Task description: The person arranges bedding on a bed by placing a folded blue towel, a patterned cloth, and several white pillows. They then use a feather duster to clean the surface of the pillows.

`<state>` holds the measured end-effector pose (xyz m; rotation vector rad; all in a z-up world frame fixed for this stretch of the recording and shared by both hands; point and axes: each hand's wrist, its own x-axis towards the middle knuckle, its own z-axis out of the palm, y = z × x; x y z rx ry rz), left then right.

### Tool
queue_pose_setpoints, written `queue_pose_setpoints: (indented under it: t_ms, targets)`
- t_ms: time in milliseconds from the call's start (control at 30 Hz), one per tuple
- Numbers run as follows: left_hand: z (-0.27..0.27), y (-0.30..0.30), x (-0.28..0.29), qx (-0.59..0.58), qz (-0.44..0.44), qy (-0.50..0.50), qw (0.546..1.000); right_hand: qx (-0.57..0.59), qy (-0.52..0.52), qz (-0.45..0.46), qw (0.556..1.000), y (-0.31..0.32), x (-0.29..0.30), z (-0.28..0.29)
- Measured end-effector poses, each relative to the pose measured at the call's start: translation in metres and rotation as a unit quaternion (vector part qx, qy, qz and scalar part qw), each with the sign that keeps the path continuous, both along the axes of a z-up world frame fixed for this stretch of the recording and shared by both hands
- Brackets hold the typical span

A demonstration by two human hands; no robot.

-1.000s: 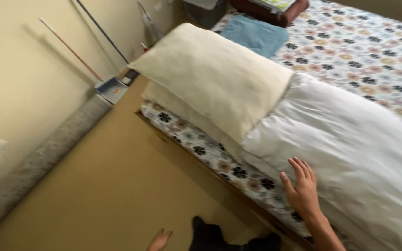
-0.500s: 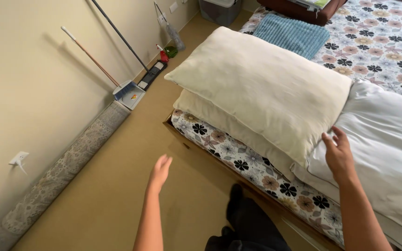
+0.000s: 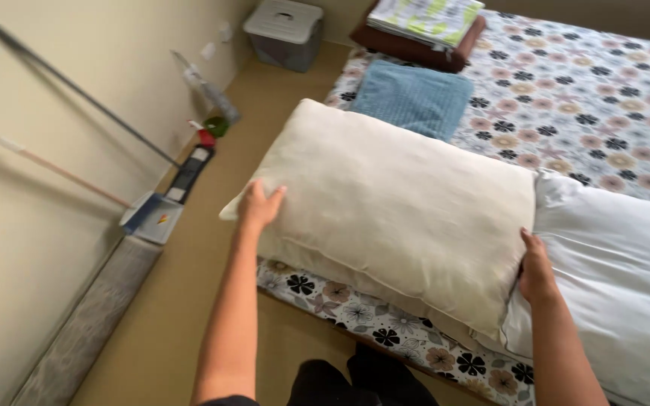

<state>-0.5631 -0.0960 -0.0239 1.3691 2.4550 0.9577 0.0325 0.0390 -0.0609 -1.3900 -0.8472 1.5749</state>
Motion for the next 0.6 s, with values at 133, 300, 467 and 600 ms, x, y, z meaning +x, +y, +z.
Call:
queue_pose_setpoints:
  t_ms: [133, 300, 467, 600]
  targets:
    - [-0.023, 0.038, -0.072, -0.042, 0.049, -0.065, 0.996, -0.031, -0.061, -0.045, 0.997, -0.009, -0.036, 0.046]
    - [-0.016, 0.056, -0.085, -0.044, 0.006, -0.296, 0.954, 0.079, -0.068, -0.090, 0.990, -0.008, -0.046, 0.055]
    - [0.063, 0.035, -0.094, 0.032, -0.101, -0.442, 0.891, 0.180, -0.057, -0.140, 0.972, -0.028, -0.072, 0.130]
    - [-0.035, 0.015, -0.155, -0.019, 0.006, -0.392, 0.920, 0.039, -0.290, -0.167, 0.941, -0.042, -0.061, 0.108]
